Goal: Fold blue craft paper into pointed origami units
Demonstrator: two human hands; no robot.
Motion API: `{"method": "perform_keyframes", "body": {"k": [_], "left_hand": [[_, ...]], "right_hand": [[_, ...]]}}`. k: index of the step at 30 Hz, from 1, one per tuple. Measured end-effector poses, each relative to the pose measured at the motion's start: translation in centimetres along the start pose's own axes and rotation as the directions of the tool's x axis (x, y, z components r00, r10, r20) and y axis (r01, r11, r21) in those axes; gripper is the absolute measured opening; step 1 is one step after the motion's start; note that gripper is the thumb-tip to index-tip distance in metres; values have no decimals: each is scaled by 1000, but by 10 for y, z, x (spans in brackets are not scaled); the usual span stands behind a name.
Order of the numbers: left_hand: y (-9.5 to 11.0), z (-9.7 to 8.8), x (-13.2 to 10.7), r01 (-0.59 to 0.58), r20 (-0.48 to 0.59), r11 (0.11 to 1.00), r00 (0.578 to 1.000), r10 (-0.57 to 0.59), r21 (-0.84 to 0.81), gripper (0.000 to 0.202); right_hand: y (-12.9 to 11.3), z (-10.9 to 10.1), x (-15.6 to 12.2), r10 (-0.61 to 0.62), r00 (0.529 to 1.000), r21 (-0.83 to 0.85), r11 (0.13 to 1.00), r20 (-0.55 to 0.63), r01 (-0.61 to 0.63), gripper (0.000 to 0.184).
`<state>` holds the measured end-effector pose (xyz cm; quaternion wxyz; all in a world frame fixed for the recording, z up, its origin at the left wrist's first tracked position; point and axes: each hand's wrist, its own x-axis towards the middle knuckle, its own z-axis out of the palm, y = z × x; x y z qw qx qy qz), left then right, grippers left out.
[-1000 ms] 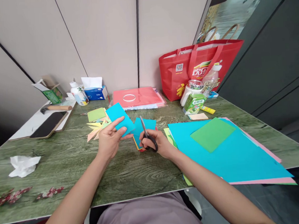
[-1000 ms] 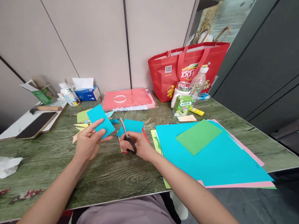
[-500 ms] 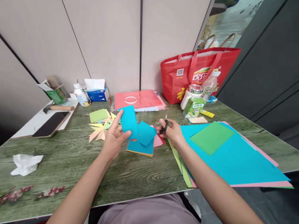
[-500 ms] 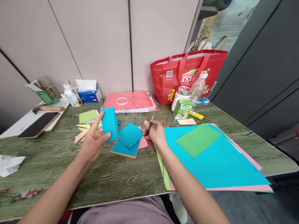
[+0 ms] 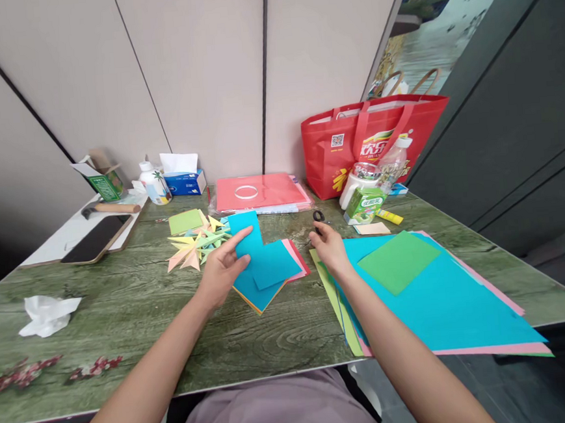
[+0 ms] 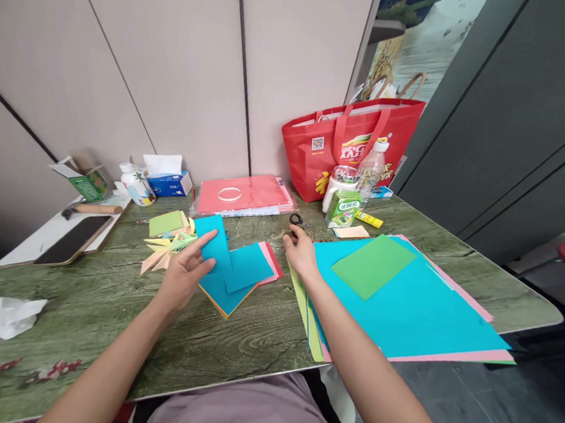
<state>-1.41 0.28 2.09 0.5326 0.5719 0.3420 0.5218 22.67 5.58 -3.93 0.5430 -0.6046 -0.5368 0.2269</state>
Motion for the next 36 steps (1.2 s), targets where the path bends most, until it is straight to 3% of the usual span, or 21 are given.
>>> {"method": "perform_keyframes", "body": {"k": [3, 7, 12, 14, 16, 18, 21, 23, 25, 27, 29, 31, 34, 36], "left_hand": [[-1, 1, -1, -9, -7, 999, 1000, 9, 50, 50], [0, 4, 0, -19, -23, 999, 1000, 20, 40, 57], [4, 6, 4, 28, -56, 989, 998, -36, -144, 82], [3, 4, 5, 85, -61, 968, 993, -102, -236, 84], [2, 1, 7, 131, -80, 940, 983, -164, -315, 80], [-1, -2, 8, 155, -103, 914, 973, -207, -374, 74], [-3, -6, 9, 166, -110, 895, 967, -230, -413, 65], [-3, -7, 9, 173, -99, 890, 967, -236, -422, 61], [-2, -6, 9, 182, -87, 881, 966, -243, -436, 56], [1, -3, 9, 197, -72, 868, 964, -256, -455, 50], [3, -1, 9, 214, -52, 846, 961, -273, -488, 38], [3, 1, 8, 225, -24, 822, 960, -278, -523, 29], [2, 2, 7, 217, 13, 815, 968, -249, -538, 28], [0, 2, 6, 195, 15, 832, 976, -219, -520, 31]], "right_hand": [[-4, -2, -5, -83, 992, -396, 911, 98, 115, 47], [-10, -3, -12, -133, 977, -601, 772, 168, 208, 46], [-9, 0, -12, -186, 965, -566, 783, 183, 258, 46], [-10, -1, -11, -201, 965, -507, 822, 167, 259, 41], [-14, -1, -12, -279, 937, -396, 852, 208, 342, 32], [-22, 0, -17, -411, 846, -203, 846, 340, 493, 24], [-36, 8, -34, -548, 618, 38, 765, 564, 643, 31], [-42, 14, -45, -561, 484, 99, 715, 672, 692, 41], [-46, 18, -52, -545, 403, 108, 681, 735, 725, 36], [-46, 18, -53, -520, 402, 79, 679, 754, 730, 27], [-42, 14, -48, -495, 452, 23, 692, 742, 721, 19], [-37, 10, -41, -478, 513, -42, 701, 713, 712, 24], [-34, 8, -35, -481, 614, -99, 732, 626, 674, 28], [-37, 10, -39, -521, 615, -48, 739, 591, 672, 22]]}}
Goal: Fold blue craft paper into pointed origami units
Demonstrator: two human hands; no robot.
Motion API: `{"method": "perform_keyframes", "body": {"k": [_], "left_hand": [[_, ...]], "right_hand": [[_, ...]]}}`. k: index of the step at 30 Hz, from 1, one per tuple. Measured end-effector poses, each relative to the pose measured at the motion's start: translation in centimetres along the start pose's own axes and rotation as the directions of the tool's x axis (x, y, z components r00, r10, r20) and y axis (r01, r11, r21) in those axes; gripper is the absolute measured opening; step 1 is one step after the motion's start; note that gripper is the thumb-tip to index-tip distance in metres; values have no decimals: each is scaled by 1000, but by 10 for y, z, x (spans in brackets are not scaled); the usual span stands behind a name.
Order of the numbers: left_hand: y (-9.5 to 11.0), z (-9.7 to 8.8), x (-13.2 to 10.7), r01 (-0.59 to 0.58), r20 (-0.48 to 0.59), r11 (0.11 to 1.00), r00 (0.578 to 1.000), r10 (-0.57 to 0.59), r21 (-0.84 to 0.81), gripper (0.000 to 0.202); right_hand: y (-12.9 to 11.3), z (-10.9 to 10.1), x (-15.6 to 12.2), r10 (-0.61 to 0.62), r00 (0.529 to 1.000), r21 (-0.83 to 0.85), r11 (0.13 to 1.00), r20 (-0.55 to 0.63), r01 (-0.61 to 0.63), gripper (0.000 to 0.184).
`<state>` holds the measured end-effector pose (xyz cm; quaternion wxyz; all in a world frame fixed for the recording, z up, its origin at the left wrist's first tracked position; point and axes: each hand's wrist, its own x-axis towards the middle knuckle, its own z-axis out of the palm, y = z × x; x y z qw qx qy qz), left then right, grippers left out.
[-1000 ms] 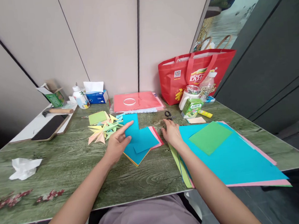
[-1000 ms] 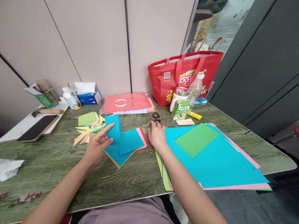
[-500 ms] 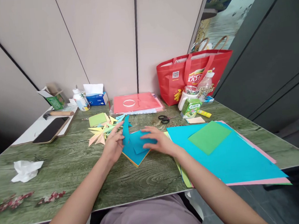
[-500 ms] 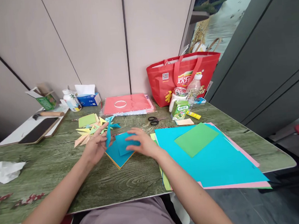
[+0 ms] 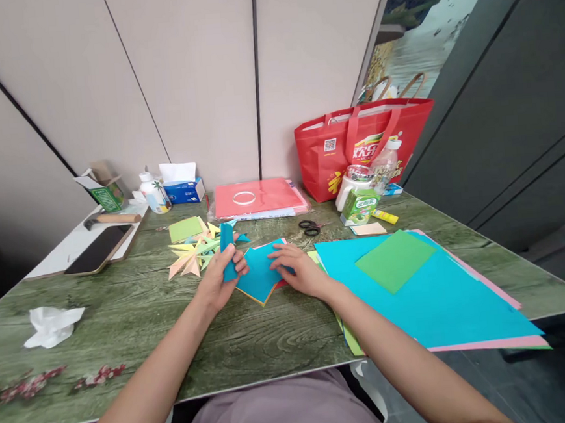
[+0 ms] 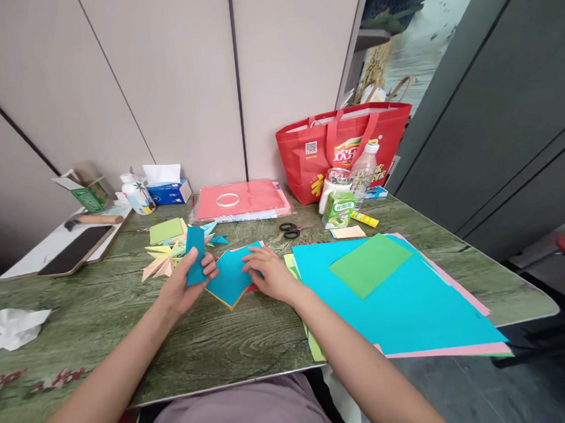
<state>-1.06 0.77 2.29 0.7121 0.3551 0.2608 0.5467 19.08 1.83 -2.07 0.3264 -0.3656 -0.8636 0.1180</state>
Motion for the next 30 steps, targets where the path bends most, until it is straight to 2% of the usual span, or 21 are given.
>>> {"method": "perform_keyframes", "body": {"k": [2, 5, 7, 9, 12, 15, 17, 19, 21, 23, 26, 30], "left_hand": [[-1, 0, 0, -21, 3, 999, 1000, 21, 28, 35], [-3, -1, 0, -33, -12, 997, 999, 34, 75, 38], [-4, -1, 0, -44, -16, 993, 999, 46, 108, 43], [-5, -1, 0, -49, -3, 989, 999, 50, 138, 49], [-6, -1, 0, -26, 22, 985, 1000, 22, 171, 54], [-8, -1, -1, 16, -2, 982, 1000, -16, 188, 50], [-9, -1, -1, 37, -24, 975, 999, -33, 220, 42], [-10, -1, -2, 54, -32, 955, 998, -47, 291, 32], [-13, -1, -3, 79, -50, 931, 997, -65, 357, 28], [-15, 0, -4, 103, -77, 921, 994, -80, 375, 32], [-16, 0, -4, 132, -79, 931, 991, -112, 341, 37], [-11, -2, -3, 216, -73, 938, 976, -204, 272, 25]], "right_hand": [[-13, 3, 1, -96, 994, 29, 995, 48, 95, 25], [-34, 9, 2, -200, 956, -30, 977, 216, 211, 37], [-40, 11, 1, -170, 946, -51, 980, 275, 191, 37], [-39, 12, 1, -107, 954, -66, 989, 281, 130, 37], [-28, 10, 1, -19, 972, -80, 996, 235, 39, 30], [-18, 10, 1, 40, 992, -44, 998, 121, -34, 20], [-15, 11, 2, 77, 996, 42, 996, -40, -75, 16], [-17, 10, 4, 104, 967, 132, 988, -231, -75, 16], [-20, 8, 4, 67, 930, 141, 990, -361, -16, 19], [-24, 6, 3, -23, 924, 82, 995, -381, 59, 25], [-25, 6, 1, -142, 945, 12, 988, -295, 152, 36], [-19, 8, 1, -148, 954, 6, 988, -260, 155, 29]]}}
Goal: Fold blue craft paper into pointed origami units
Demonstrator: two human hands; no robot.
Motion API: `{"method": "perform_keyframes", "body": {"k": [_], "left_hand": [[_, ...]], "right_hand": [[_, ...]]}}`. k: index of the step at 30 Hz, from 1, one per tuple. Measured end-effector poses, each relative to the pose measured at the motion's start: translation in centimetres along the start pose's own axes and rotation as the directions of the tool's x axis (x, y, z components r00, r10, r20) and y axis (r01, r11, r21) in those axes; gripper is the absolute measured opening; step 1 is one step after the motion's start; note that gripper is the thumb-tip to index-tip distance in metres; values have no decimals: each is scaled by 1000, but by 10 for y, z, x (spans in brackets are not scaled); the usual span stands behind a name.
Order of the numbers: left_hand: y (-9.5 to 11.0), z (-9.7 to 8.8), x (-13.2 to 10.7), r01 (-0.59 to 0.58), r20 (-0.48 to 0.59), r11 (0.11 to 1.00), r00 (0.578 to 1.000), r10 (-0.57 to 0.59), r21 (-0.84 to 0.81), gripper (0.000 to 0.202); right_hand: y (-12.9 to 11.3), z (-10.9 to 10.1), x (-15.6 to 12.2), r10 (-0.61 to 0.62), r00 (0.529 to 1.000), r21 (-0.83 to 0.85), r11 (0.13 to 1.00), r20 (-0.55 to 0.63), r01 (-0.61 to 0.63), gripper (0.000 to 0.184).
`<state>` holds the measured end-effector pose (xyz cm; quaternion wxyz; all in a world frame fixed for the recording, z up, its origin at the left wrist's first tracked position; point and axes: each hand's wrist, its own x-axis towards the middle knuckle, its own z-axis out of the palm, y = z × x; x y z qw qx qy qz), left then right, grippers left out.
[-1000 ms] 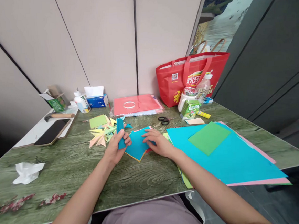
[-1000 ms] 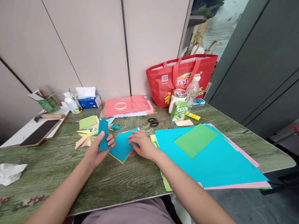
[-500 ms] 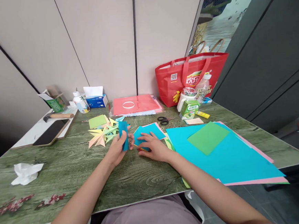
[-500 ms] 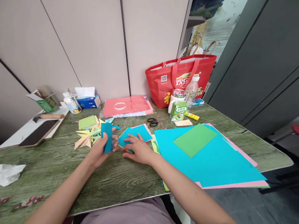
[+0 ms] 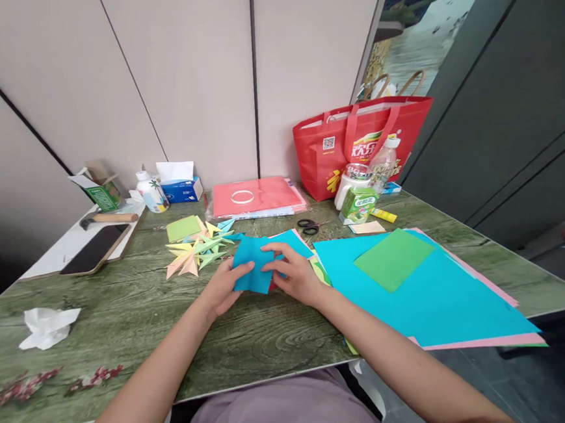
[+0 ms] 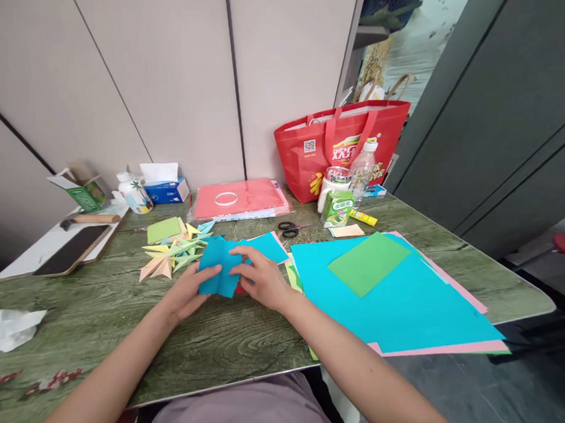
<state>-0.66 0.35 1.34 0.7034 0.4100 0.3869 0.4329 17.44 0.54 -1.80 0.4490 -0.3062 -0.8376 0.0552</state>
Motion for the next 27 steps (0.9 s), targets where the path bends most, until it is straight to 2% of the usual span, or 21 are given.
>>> {"method": "perform_keyframes", "body": {"k": [2, 4, 7, 9, 11, 13, 15, 16, 18, 21, 24, 27], "left_hand": [[4, -3, 0, 17, 21, 999, 1000, -16, -27, 24], [8, -5, 1, -20, 47, 998, 999, 22, -54, 30], [8, -6, 4, -184, -34, 982, 983, 182, -45, 40], [6, -5, 5, -340, -136, 940, 930, 342, 36, 41], [4, -3, 4, -468, -162, 872, 858, 487, 143, 31], [2, 0, 2, -549, -102, 798, 804, 585, 250, 19], [0, 2, -1, -577, -5, 736, 786, 619, 354, 18], [-1, 4, -2, -574, 40, 713, 789, 612, 402, 23], [-4, 5, -5, -540, 123, 695, 823, 555, 475, 38], [-8, 4, -4, -464, 195, 726, 882, 429, 507, 51], [-9, 2, -2, -402, 172, 774, 915, 366, 489, 55], [-5, 1, 0, -398, 144, 780, 915, 378, 484, 47]], "right_hand": [[2, -1, 0, 34, 999, 21, 999, -37, -33, 23], [3, -2, 2, 67, 993, 42, 997, -98, -63, 21], [1, -4, 4, 122, 971, 45, 992, -205, -115, 17], [1, -5, 4, 164, 950, 37, 986, -264, -160, 16], [1, -5, 4, 203, 928, 33, 979, -312, -203, 15], [2, -5, 4, 236, 906, 37, 970, -351, -238, 15], [3, -5, 4, 263, 891, 48, 963, -371, -264, 15], [3, -5, 4, 275, 886, 55, 960, -375, -275, 15], [3, -5, 4, 296, 878, 72, 954, -377, -291, 15], [2, -6, 5, 304, 879, 100, 952, -367, -288, 15], [-1, -7, 5, 274, 907, 130, 961, -319, -244, 16], [-4, -8, 5, 247, 932, 146, 966, -264, -215, 16]]}}
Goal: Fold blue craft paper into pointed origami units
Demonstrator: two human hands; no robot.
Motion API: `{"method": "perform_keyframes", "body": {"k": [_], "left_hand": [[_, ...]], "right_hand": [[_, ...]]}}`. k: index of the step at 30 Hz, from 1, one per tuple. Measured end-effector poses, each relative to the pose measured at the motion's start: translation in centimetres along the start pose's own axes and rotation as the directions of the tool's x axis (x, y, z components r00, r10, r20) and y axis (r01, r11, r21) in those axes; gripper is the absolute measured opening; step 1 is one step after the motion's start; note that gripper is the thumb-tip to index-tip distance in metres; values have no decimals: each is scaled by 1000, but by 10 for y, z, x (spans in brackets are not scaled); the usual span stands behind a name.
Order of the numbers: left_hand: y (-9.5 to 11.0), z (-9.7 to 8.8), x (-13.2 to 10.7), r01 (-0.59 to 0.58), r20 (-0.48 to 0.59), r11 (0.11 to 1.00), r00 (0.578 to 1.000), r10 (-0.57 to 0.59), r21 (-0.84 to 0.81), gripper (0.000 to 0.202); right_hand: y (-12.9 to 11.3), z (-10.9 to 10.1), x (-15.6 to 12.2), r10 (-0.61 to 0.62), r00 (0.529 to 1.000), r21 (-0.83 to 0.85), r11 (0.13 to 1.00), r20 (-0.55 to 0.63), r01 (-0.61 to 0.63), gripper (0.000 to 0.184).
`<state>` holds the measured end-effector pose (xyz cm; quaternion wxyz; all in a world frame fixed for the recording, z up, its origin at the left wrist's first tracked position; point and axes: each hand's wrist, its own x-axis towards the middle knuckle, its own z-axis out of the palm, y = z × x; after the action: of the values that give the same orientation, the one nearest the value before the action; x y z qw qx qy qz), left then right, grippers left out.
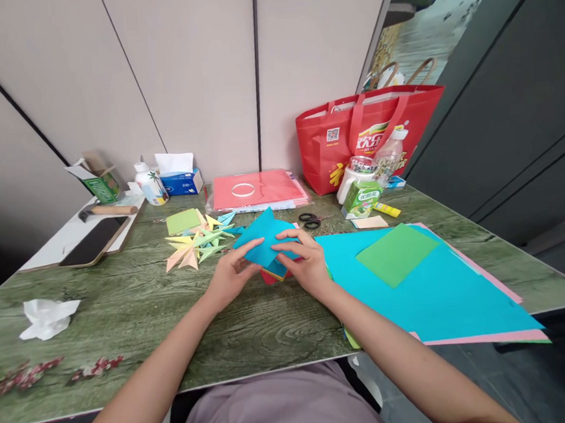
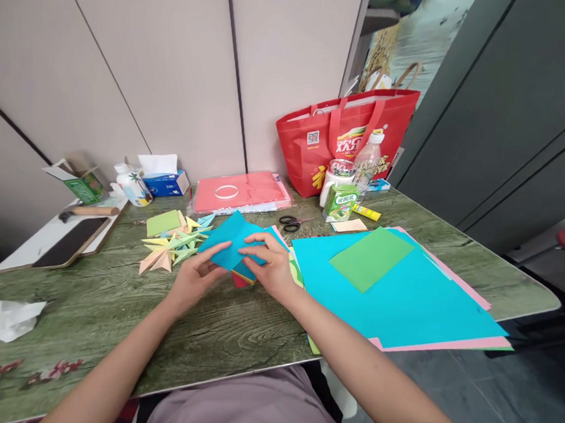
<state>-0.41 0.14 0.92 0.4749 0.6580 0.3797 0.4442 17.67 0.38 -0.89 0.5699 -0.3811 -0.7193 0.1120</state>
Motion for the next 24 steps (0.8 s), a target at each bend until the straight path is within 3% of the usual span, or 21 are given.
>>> {"method": "perform_keyframes", "body": {"k": [9, 16, 24], "left_hand": [[4, -4, 3, 19, -24, 998, 1000, -17, 67, 37], [8, -6, 3, 78, -80, 989, 994, -68, 128, 30], [8, -9, 4, -15, -113, 984, 993, 35, 177, 18]], "right_hand": [[0, 1, -1, -25, 997, 44, 999, 79, 21, 11], [-5, -2, 2, 85, 995, 90, 992, 55, -90, 6], [1, 2, 2, 234, 971, 269, 933, 51, -239, 11]]}}
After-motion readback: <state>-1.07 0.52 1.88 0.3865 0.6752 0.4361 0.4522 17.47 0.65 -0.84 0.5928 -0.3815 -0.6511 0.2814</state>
